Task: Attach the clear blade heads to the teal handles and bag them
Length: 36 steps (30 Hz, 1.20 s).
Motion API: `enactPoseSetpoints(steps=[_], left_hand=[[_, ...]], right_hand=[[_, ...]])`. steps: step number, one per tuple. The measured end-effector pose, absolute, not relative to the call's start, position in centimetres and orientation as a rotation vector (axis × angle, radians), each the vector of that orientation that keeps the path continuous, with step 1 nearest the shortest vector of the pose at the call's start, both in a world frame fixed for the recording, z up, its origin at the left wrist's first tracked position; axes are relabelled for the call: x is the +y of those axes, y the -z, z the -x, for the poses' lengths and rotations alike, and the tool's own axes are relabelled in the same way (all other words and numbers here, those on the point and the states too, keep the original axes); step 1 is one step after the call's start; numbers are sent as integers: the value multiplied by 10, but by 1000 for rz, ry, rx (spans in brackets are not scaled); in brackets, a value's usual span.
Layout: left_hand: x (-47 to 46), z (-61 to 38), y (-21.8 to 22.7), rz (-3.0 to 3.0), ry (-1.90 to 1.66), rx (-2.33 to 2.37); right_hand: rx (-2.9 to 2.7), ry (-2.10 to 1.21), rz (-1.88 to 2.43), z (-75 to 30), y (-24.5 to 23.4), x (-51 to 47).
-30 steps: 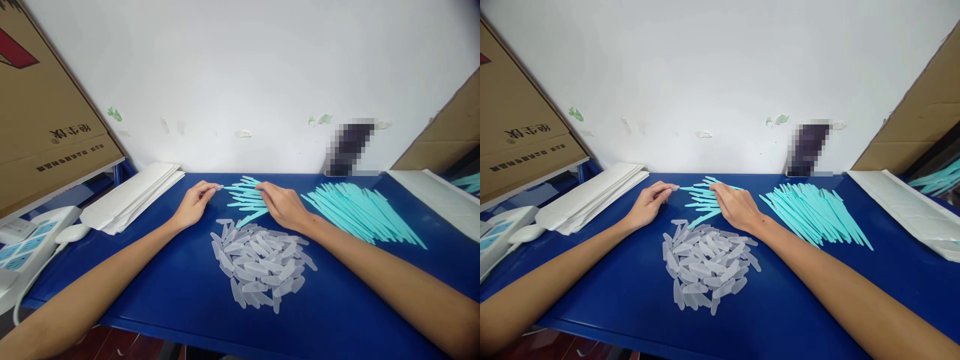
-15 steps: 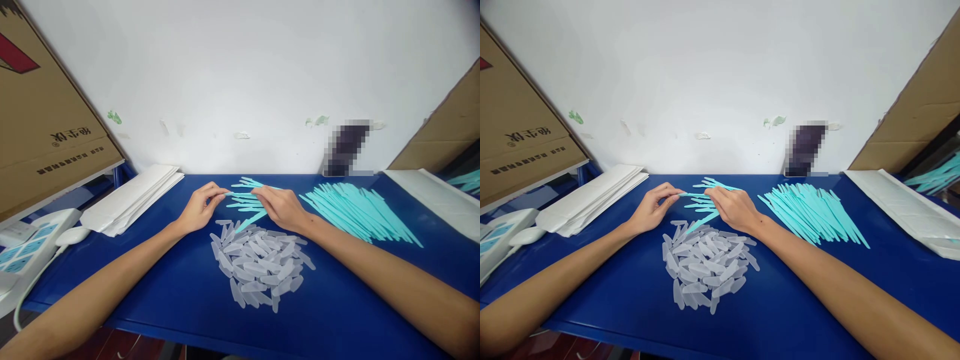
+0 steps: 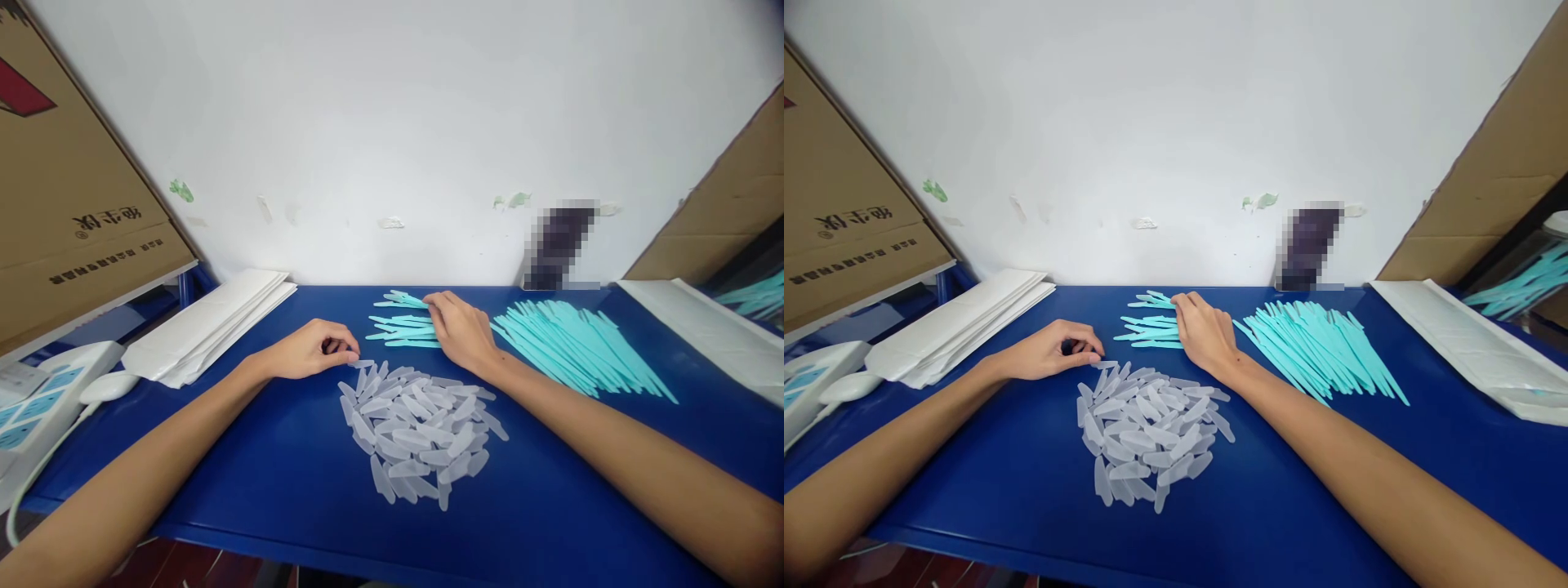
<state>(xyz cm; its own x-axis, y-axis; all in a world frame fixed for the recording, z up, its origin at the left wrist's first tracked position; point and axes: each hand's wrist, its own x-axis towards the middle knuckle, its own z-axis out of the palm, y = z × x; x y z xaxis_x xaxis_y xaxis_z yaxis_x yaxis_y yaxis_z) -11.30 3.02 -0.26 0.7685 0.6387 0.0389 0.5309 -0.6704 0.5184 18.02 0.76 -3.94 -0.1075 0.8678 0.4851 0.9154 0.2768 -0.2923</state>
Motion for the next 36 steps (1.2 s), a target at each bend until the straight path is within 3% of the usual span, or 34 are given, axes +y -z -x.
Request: enactPoseSetpoints(steps=[15,28,36], left_hand=[[31,106,13,-2260,-454,1004],[35,94,27,-1783,-1029,1056],[36,90,32,-1734,-1075,1121]], right_hand=[[-1942,210,1797,-176,35,4],[-1940,166,1631,-178,38,5],[-2018,218,1502,-182,43,10]])
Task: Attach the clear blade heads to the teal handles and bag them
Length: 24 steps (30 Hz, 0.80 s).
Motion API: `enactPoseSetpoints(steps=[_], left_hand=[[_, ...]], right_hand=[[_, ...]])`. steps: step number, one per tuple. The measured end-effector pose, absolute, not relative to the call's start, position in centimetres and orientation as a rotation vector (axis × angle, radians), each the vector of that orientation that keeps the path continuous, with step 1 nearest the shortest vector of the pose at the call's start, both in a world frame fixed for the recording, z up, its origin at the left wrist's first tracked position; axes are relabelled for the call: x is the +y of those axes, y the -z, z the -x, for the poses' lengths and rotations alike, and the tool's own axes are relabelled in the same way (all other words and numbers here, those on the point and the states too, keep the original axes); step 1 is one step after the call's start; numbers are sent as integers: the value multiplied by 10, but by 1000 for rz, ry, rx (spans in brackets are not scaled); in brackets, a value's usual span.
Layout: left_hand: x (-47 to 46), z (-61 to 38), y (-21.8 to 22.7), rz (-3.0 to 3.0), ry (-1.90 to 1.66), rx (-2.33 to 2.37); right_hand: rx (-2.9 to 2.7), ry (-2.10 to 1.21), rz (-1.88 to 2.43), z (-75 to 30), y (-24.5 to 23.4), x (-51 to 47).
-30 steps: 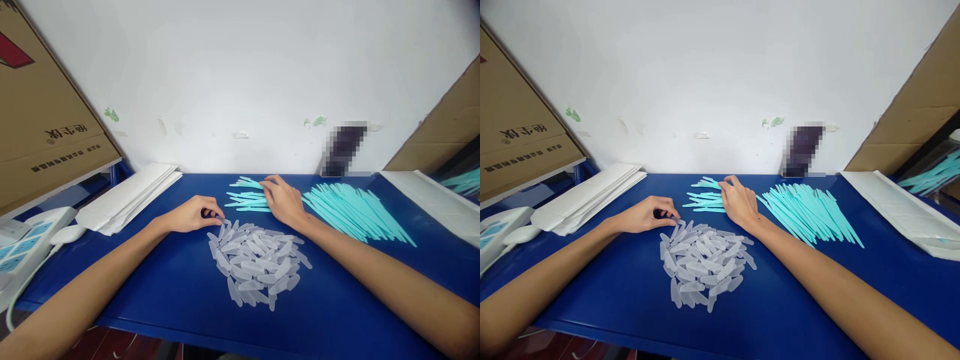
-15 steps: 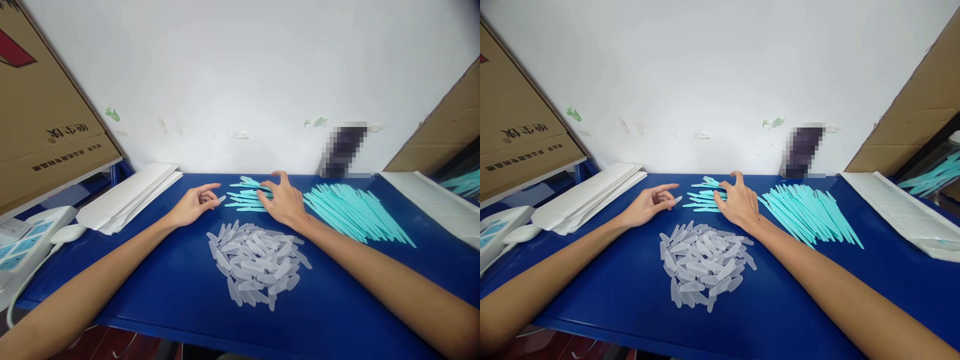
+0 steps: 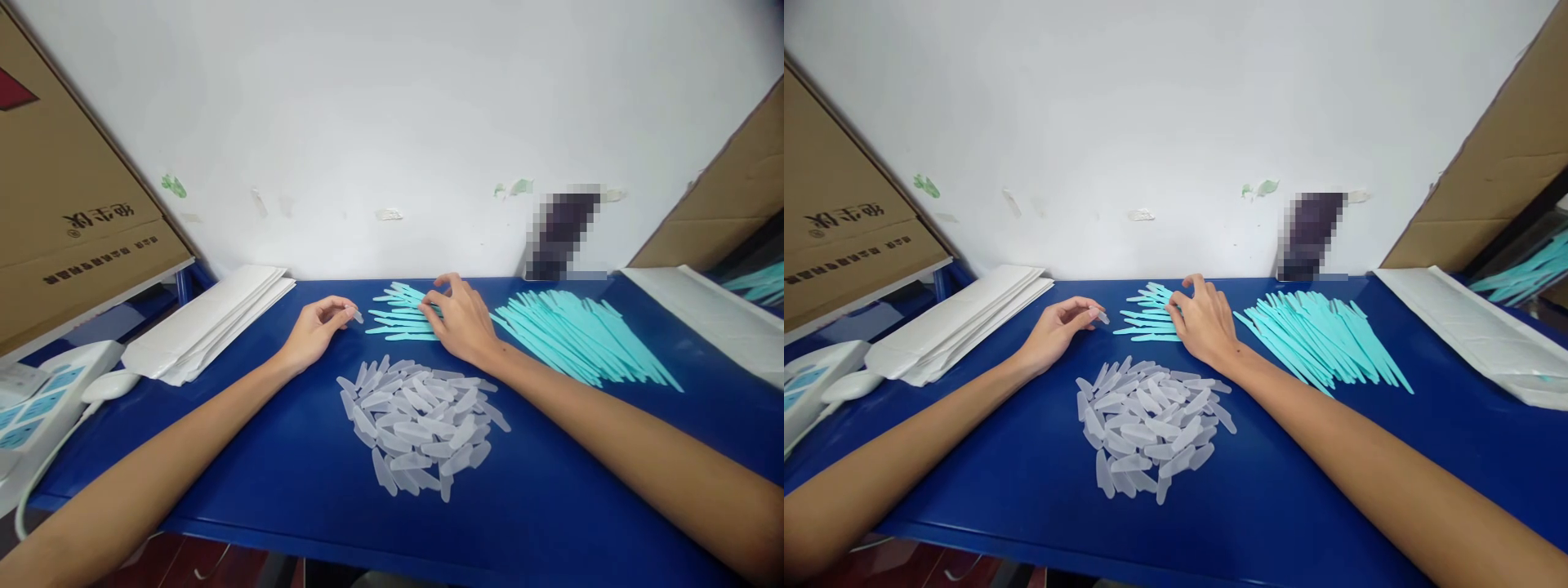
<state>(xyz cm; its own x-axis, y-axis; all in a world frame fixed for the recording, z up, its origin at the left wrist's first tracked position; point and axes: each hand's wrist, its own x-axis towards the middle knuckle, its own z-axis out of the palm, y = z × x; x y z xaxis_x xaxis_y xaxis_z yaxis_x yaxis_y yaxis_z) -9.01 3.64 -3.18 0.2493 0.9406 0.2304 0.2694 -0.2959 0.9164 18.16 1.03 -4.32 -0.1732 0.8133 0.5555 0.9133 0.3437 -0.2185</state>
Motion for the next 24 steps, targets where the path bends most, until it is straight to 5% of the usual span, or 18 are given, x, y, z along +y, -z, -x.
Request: enactPoseSetpoints(steps=[24], left_hand=[[38,92,36,-1650,-1120,1123]], right_hand=[[-2176,139,1195,-181,43,6]])
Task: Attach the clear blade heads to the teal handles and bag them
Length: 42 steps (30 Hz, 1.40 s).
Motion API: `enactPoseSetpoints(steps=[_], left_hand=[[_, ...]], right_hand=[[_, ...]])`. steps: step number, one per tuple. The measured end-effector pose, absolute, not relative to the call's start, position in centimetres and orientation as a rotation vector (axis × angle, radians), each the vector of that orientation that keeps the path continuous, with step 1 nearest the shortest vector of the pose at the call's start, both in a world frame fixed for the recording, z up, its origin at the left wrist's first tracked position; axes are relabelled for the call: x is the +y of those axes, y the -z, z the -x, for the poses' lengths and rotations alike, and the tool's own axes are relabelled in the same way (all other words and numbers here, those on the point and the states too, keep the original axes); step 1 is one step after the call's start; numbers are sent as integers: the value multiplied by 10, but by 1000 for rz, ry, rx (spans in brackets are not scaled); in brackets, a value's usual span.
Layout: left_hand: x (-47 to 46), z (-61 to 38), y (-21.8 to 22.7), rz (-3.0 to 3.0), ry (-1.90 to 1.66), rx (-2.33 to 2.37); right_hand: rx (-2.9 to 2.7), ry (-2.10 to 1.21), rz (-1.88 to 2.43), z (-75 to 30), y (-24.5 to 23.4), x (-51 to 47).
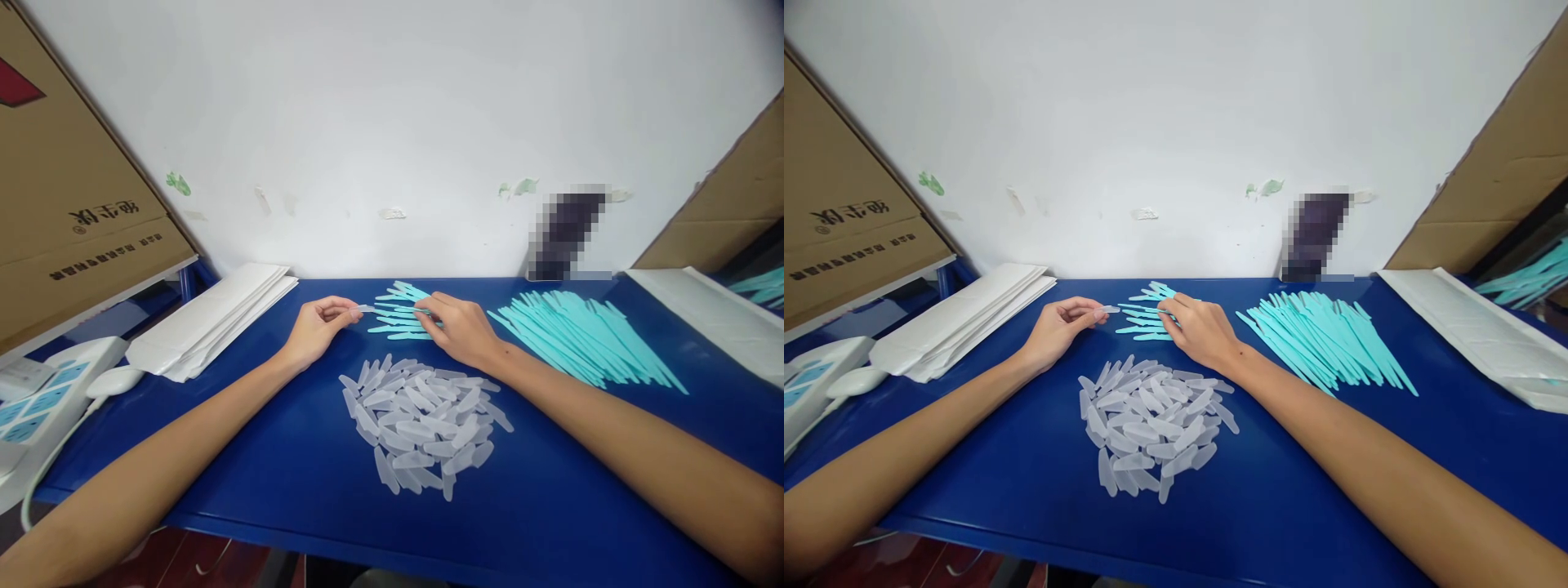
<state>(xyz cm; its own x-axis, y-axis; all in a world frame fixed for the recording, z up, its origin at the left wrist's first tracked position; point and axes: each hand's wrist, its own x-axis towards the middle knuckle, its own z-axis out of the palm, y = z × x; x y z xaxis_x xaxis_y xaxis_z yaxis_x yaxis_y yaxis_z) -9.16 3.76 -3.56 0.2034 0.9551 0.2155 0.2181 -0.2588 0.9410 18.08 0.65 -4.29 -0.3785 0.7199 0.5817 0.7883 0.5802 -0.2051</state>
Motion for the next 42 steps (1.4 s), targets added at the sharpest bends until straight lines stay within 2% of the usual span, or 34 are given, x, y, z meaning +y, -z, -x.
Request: enactPoseSetpoints(steps=[12,25,34,42], left_hand=[[38,92,35,-1693,-1148,1124],[35,92,32,-1736,-1135,1182],[20,81,29,-2195,-1172,879],[21,81,31,-2204,-1038,1013]], right_hand=[[-2293,166,1293,-180,40,5],[-2339,204,1215,-180,41,5],[-2385,326,1016,-178,40,3],[-2101,228,1483,-181,47,13]])
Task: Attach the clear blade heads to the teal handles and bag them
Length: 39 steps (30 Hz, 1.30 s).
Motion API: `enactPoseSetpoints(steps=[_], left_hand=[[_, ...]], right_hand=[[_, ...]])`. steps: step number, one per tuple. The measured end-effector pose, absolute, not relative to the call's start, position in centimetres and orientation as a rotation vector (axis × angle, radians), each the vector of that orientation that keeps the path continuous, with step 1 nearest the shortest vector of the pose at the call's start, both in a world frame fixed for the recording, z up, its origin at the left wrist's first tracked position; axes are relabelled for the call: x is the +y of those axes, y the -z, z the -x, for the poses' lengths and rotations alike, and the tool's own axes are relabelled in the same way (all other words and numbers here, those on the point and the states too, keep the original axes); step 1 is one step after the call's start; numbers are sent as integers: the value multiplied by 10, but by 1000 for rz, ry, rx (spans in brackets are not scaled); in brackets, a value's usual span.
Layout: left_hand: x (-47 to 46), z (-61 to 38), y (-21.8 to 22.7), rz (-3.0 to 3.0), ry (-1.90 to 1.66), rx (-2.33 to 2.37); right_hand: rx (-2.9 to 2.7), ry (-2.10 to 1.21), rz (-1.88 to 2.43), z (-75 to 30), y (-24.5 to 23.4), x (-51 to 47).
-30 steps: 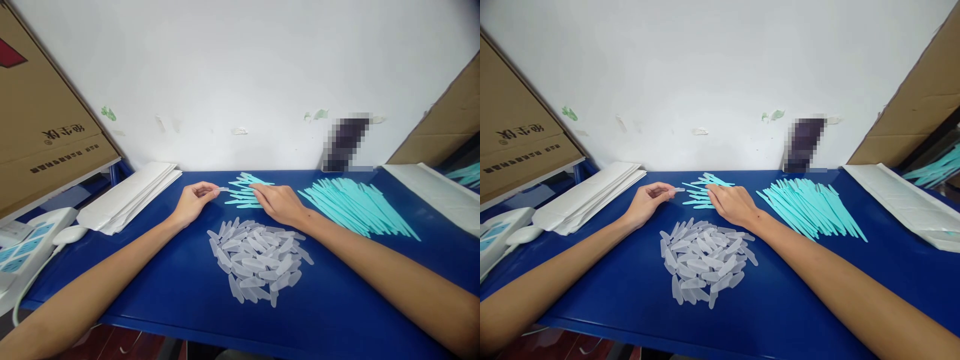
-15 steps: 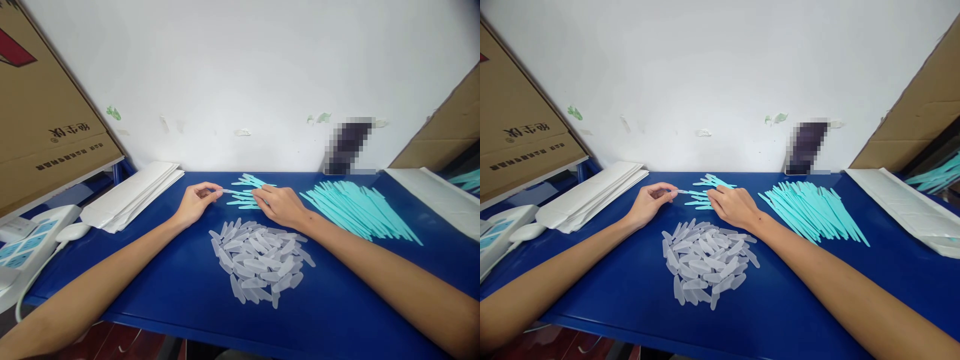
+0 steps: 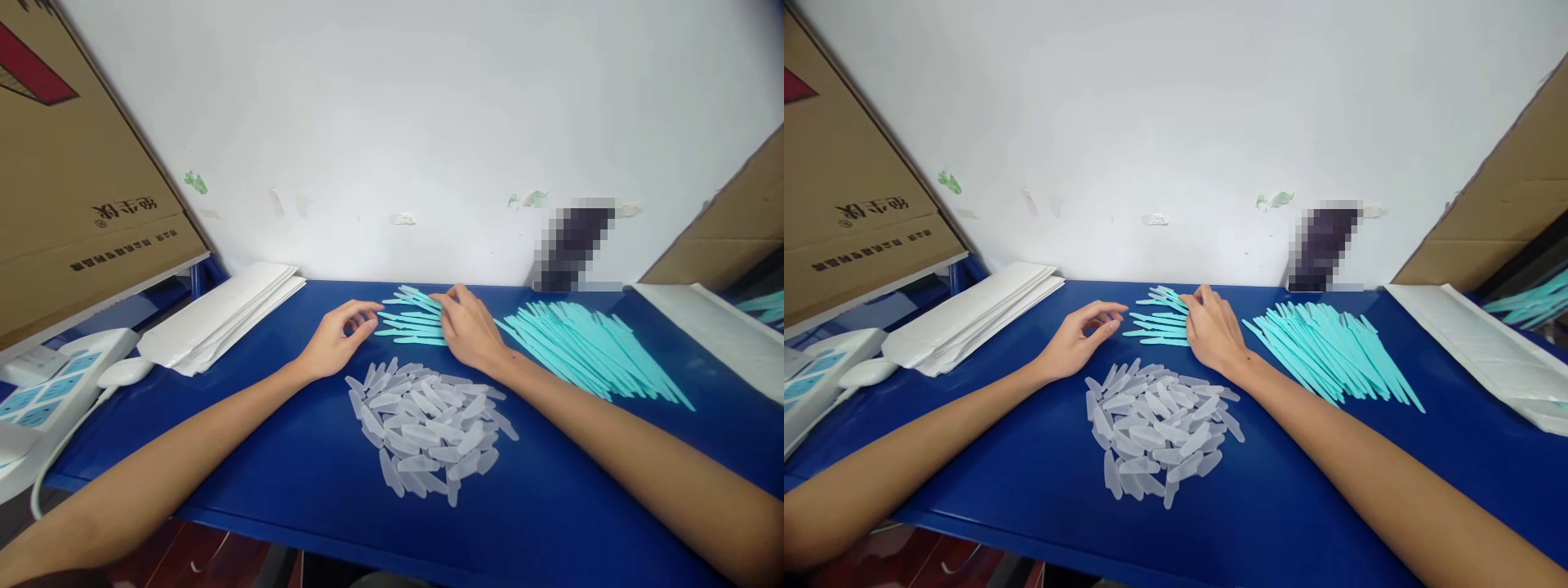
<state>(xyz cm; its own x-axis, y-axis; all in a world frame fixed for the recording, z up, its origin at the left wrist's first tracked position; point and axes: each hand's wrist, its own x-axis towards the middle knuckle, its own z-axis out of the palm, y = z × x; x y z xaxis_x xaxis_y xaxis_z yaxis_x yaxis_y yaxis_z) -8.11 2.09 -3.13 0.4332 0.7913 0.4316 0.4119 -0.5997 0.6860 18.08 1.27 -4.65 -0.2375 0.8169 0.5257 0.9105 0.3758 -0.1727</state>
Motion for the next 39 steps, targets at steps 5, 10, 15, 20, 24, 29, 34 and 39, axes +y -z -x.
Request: enactPoseSetpoints(steps=[5,10,15,20,24,29,34,39], left_hand=[[16,81,25,-2388,-862,850],[11,83,20,-2476,-735,736],[10,84,19,-2534,-644,677],[9,83,19,-2559,-621,677],[9,83,20,-2546,-616,689],[9,83,20,-2541,-613,703],[9,83,20,-2547,-617,704],[9,83,20,-2569,-600,682]], right_hand=[[-2090,265,1492,-180,48,14],[-2116,207,1405,-179,43,8],[-2161,216,1467,-177,38,4],[-2201,208,1615,-174,37,5],[-2184,196,1731,-172,34,5],[-2175,170,1817,-171,32,5],[-2202,173,1786,-171,33,4],[-2217,113,1810,-172,33,7]])
